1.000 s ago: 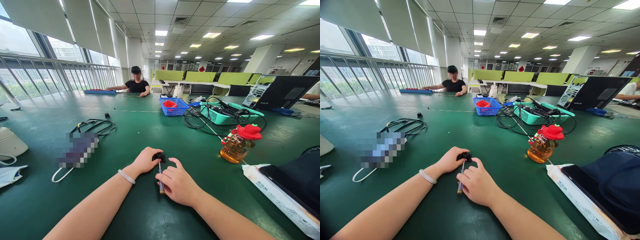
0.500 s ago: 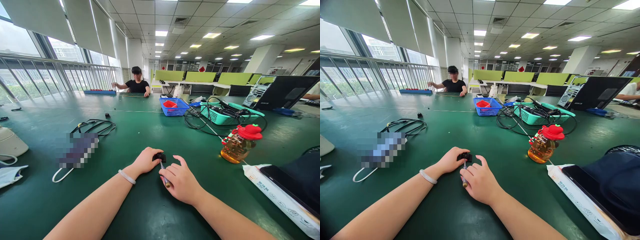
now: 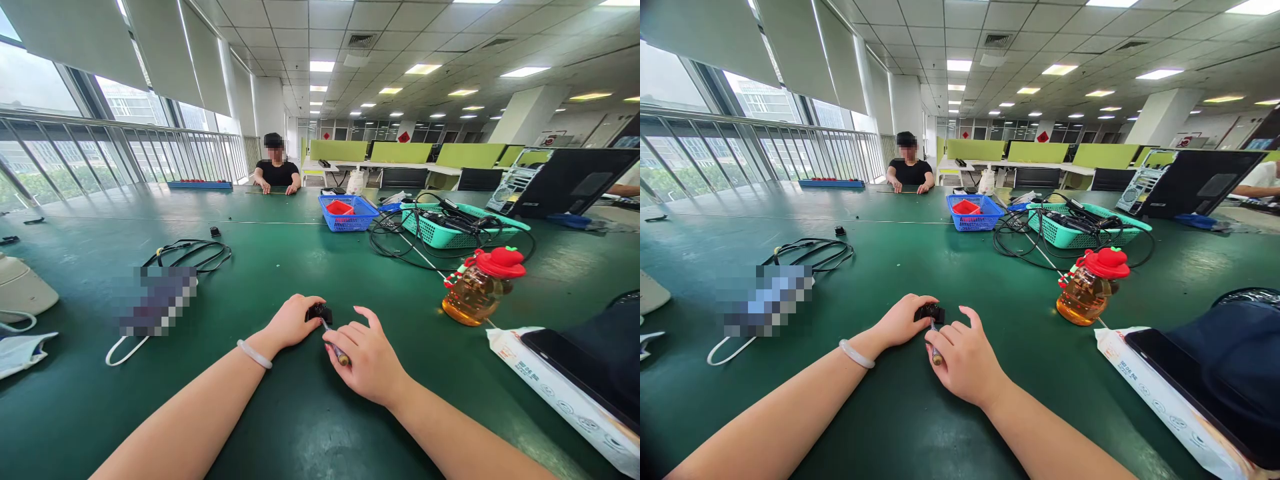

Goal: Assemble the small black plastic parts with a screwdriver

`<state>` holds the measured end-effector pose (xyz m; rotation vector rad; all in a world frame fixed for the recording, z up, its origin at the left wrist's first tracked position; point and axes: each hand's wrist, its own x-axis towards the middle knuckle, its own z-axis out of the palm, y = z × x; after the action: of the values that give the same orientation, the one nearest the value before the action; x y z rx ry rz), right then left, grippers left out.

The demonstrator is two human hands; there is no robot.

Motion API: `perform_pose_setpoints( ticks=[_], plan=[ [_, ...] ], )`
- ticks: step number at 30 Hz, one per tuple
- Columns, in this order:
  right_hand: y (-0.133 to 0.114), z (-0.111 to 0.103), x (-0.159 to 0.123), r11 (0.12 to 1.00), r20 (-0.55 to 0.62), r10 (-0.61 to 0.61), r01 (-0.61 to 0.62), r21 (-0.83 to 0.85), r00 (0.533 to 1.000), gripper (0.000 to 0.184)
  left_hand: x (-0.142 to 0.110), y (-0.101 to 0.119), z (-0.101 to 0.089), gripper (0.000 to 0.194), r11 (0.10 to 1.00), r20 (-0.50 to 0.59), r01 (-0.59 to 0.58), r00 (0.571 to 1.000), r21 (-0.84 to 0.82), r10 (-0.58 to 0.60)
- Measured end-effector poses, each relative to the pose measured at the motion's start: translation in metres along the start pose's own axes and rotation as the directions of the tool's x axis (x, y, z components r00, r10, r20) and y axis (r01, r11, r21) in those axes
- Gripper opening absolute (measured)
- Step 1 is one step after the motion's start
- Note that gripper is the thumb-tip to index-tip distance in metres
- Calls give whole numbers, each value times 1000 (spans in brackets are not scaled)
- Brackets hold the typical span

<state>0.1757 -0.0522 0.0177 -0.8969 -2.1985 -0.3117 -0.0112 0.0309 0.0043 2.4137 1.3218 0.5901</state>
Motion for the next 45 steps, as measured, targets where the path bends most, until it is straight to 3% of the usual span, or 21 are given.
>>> perform_pose_setpoints(
  ticks=[45],
  plan=[
    [1,0,-1,1000,11,-3,4,-15,1000,13,0,-2,2,40,1000,3,13,1000,3,-13]
  ],
)
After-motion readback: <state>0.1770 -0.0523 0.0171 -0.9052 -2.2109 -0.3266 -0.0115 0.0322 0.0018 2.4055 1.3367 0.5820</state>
